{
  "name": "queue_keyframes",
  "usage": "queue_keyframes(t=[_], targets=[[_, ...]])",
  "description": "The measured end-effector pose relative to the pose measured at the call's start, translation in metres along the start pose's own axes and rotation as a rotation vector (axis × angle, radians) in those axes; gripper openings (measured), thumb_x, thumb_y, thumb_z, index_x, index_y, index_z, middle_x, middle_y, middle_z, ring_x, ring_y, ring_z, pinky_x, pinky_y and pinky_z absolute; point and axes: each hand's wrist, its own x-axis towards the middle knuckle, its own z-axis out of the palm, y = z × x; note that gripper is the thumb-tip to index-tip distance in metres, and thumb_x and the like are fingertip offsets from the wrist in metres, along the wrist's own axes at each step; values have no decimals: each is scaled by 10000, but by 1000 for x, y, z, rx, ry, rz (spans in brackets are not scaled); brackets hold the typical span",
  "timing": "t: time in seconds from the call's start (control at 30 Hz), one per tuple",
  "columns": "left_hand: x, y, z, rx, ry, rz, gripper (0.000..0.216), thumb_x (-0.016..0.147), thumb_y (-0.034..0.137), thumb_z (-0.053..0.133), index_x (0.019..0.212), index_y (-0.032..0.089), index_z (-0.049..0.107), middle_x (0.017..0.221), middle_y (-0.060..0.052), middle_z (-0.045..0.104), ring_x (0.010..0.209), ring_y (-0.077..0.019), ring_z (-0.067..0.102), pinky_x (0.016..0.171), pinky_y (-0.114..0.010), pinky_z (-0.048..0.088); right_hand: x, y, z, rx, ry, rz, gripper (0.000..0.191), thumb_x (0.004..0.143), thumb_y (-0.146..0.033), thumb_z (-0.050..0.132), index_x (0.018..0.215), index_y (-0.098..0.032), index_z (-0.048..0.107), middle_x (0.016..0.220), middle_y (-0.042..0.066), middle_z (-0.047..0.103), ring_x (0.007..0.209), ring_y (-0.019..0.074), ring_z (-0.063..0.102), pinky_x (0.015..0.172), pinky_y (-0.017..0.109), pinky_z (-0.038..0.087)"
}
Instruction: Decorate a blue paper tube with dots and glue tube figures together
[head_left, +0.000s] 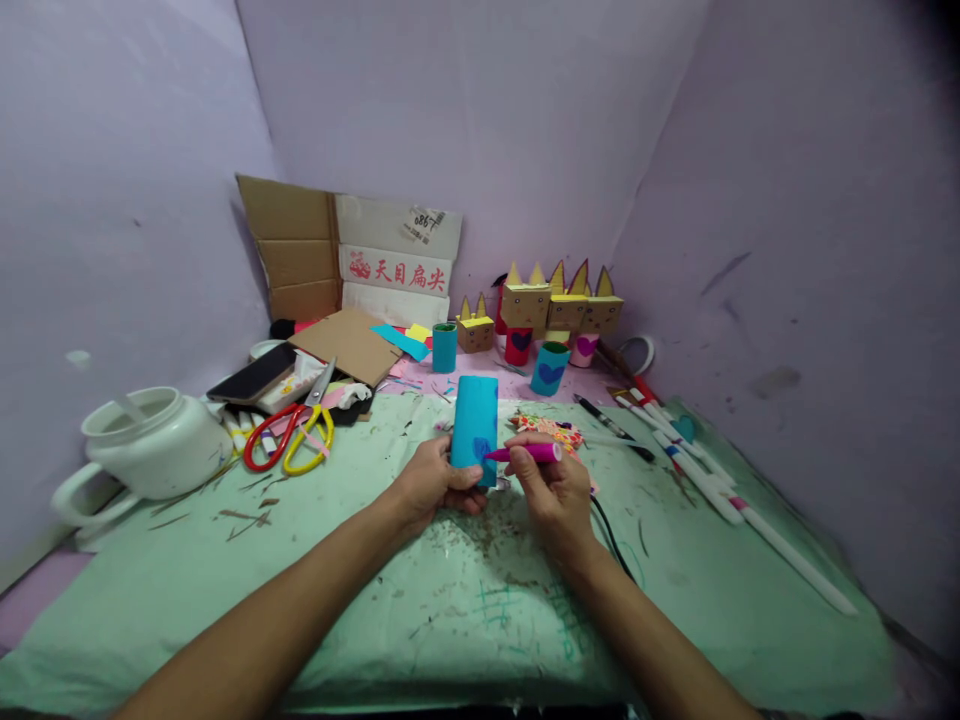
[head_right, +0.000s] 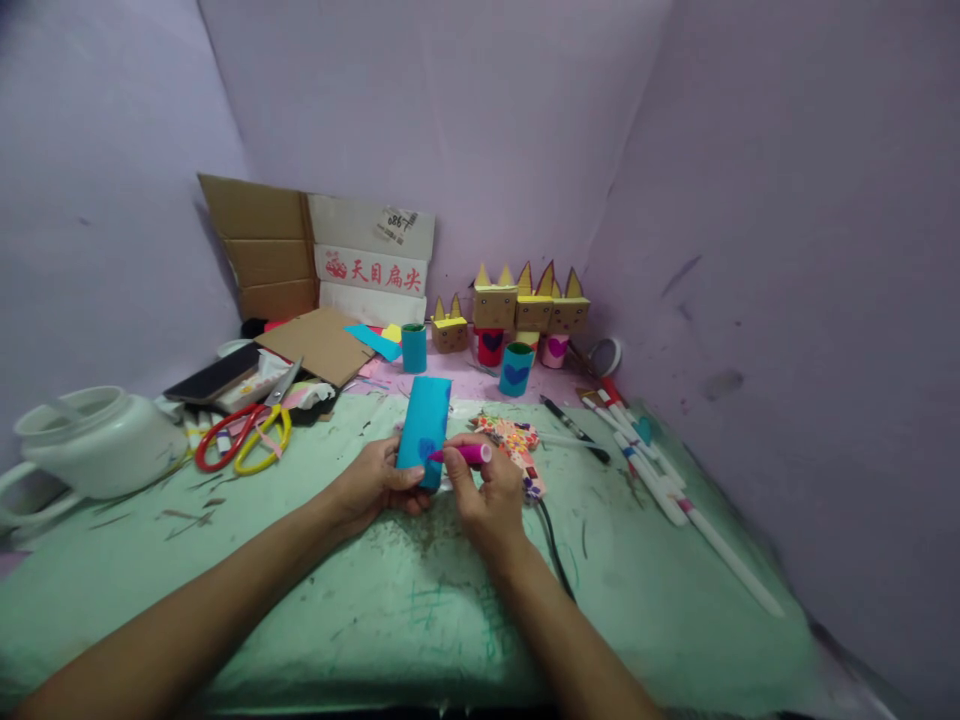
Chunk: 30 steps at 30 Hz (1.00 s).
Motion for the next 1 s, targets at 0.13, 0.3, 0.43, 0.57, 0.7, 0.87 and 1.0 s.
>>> queue_keyframes(t=[0.13,0.3,0.43,0.57,0.7,0.87,1.0], targets=[[1,0,0,-6,-3,3,552,474,263,823,934,111,560,621,-29,666,465,-151,618,424,-240,510,1,-2,2,-10,-34,-20,116,896,-285,590,864,-199,660,746,25,694,636,172,658,576,291,505],[2,-1,-1,-3,-11,4,528,473,273,816,912,113,571,607,-22,662,459,-145,615,420,-231,511,1,-2,1,-27,-36,-32,112,897,-275,581,863,-200,657,747,23,698,622,167,654,573,286,502],[3,-1,-1,-9,6,0,538,470,271,815,919,119,559,611,-24,666,455,-146,615,418,-233,514,0,0,0,-46,-31,-17,127,898,-293,582,853,-197,652,735,27,686,639,176,654,579,292,502],[3,-1,-2,-13,3,0,545,479,276,818,929,111,558,619,-25,659,463,-146,618,417,-227,512,1,1,0,-61,-6,13,146,905,-308,576,845,-198,650,737,27,679,636,173,642,578,292,495],[2,-1,-3,-9,-9,0,543,490,275,820,936,110,558,613,-23,650,468,-148,618,423,-229,507,1,1,0,-45,31,20,155,906,-319,573,848,-198,652,760,30,678,636,170,634,583,296,497],[1,-3,-3,17,-12,31,500,517,271,823,917,116,566,624,-23,641,470,-143,605,436,-241,505,1,-2,0,-33,9,3,149,900,-316,576,861,-201,662,740,28,680,621,172,636,586,304,508],[1,-3,-3,30,-16,44,525,516,288,833,932,116,563,644,-34,641,487,-157,614,444,-252,505,2,-3,0,-39,43,-9,152,888,-319,594,837,-200,672,713,24,682,613,172,632,600,314,514]])
